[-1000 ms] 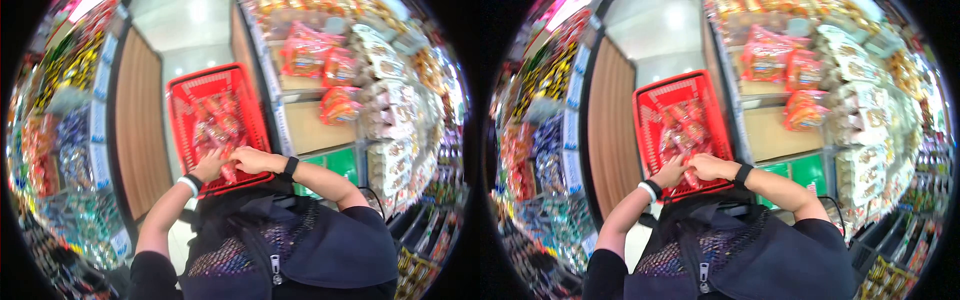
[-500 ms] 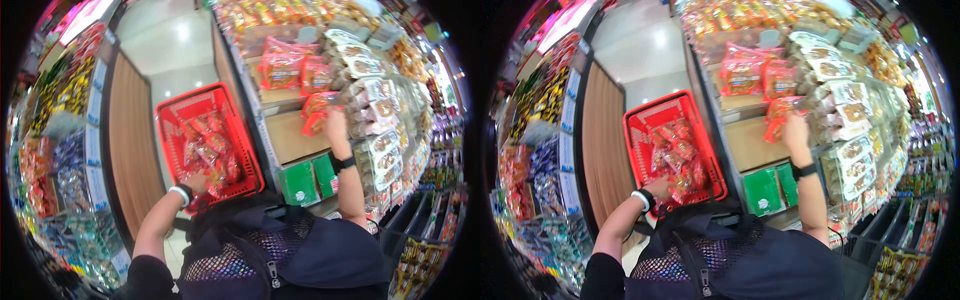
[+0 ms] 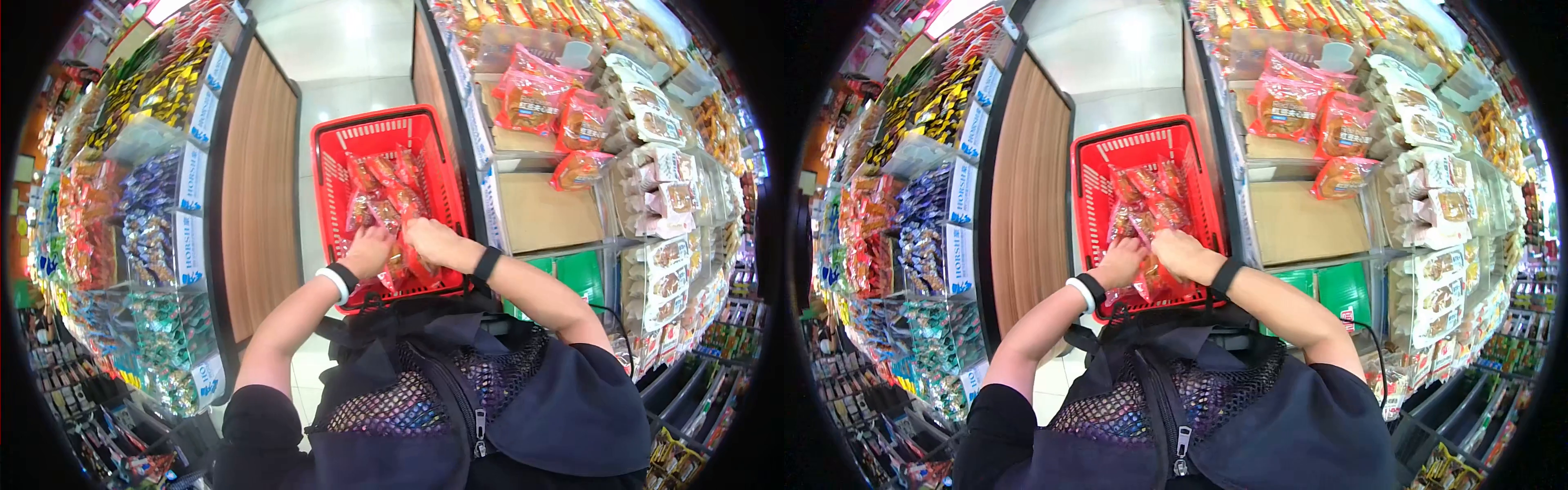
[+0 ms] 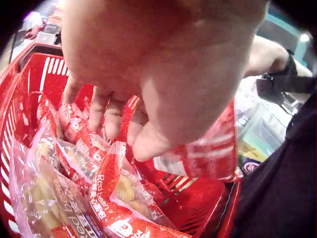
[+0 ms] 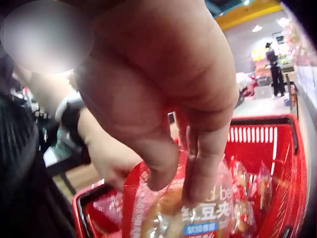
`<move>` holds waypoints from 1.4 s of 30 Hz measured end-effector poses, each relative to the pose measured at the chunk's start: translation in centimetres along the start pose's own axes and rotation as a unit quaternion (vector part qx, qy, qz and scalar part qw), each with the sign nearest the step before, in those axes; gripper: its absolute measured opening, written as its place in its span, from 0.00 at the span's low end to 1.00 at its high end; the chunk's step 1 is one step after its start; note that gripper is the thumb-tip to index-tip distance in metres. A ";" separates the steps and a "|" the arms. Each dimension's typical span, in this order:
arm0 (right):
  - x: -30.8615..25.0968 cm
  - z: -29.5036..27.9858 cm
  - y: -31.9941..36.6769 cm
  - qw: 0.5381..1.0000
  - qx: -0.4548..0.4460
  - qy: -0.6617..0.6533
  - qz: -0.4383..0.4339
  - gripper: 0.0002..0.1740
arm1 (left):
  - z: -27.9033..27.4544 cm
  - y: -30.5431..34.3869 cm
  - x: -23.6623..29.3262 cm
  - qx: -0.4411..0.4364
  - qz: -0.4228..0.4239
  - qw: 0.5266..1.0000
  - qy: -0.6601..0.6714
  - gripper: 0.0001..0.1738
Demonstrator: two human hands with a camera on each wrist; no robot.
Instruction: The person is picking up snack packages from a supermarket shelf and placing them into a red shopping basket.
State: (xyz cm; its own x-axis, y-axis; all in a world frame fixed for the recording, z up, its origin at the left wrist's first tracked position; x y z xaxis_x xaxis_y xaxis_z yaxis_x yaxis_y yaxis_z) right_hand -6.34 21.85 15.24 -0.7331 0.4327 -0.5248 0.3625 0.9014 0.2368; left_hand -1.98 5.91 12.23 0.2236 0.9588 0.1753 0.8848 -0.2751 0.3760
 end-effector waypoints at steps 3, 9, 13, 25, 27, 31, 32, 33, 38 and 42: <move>-1.7 2.5 -0.1 0.997 0.055 0.049 -0.010 0.08 | -0.6 0.8 1.2 -0.078 0.094 0.991 -0.058 0.26; -0.1 6.9 0.6 0.989 -0.008 -0.054 -0.137 0.16 | 1.2 0.9 -0.8 -0.112 0.062 0.980 -0.155 0.23; 0.5 8.0 0.6 0.940 -0.125 -0.308 -0.072 0.21 | -1.0 0.2 -0.1 -0.113 0.013 0.987 -0.117 0.20; 6.7 -16.4 15.6 0.830 0.431 0.107 0.337 0.25 | 4.8 -1.1 2.7 -0.289 0.187 0.939 -0.024 0.34; 8.6 -17.4 18.6 0.789 0.377 0.125 0.470 0.28 | 5.3 -1.7 2.3 -0.311 0.210 0.927 -0.009 0.32; 14.4 -14.1 22.3 0.820 0.353 0.128 0.432 0.12 | 5.4 -0.8 2.0 -0.313 0.172 0.932 0.062 0.31; 14.2 -13.9 22.6 0.810 0.361 0.141 0.441 0.11 | 5.6 -0.8 1.8 -0.322 0.170 0.929 0.062 0.33; 14.6 -13.7 23.1 0.796 0.374 0.158 0.449 0.09 | 5.9 -0.7 1.7 -0.327 0.170 0.927 0.069 0.33; 0.7 -19.8 21.4 0.832 0.443 0.060 0.327 0.08 | 5.9 0.8 1.6 -0.254 0.147 0.948 0.120 0.28; -7.7 -19.2 17.0 0.894 0.419 0.002 0.160 0.06 | 3.3 0.6 2.8 -0.189 0.063 0.960 0.197 0.29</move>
State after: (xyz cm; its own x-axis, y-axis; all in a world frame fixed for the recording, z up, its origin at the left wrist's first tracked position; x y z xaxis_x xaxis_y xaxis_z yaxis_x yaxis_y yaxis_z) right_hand -5.57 34.19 38.96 -0.5164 0.6679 -0.5360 0.8564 0.4040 -0.3216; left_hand 0.52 8.64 9.97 0.0804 0.8354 0.5438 0.6333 -0.4641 0.6194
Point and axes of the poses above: each hand's wrist, its own y-axis away from the middle knuckle, its own z-axis out of the palm, x = y × z, the point moved 2 cm from there along -y, towards the middle knuckle, and after that the axes turned 15 degrees about -z, right-handed, at the moved point
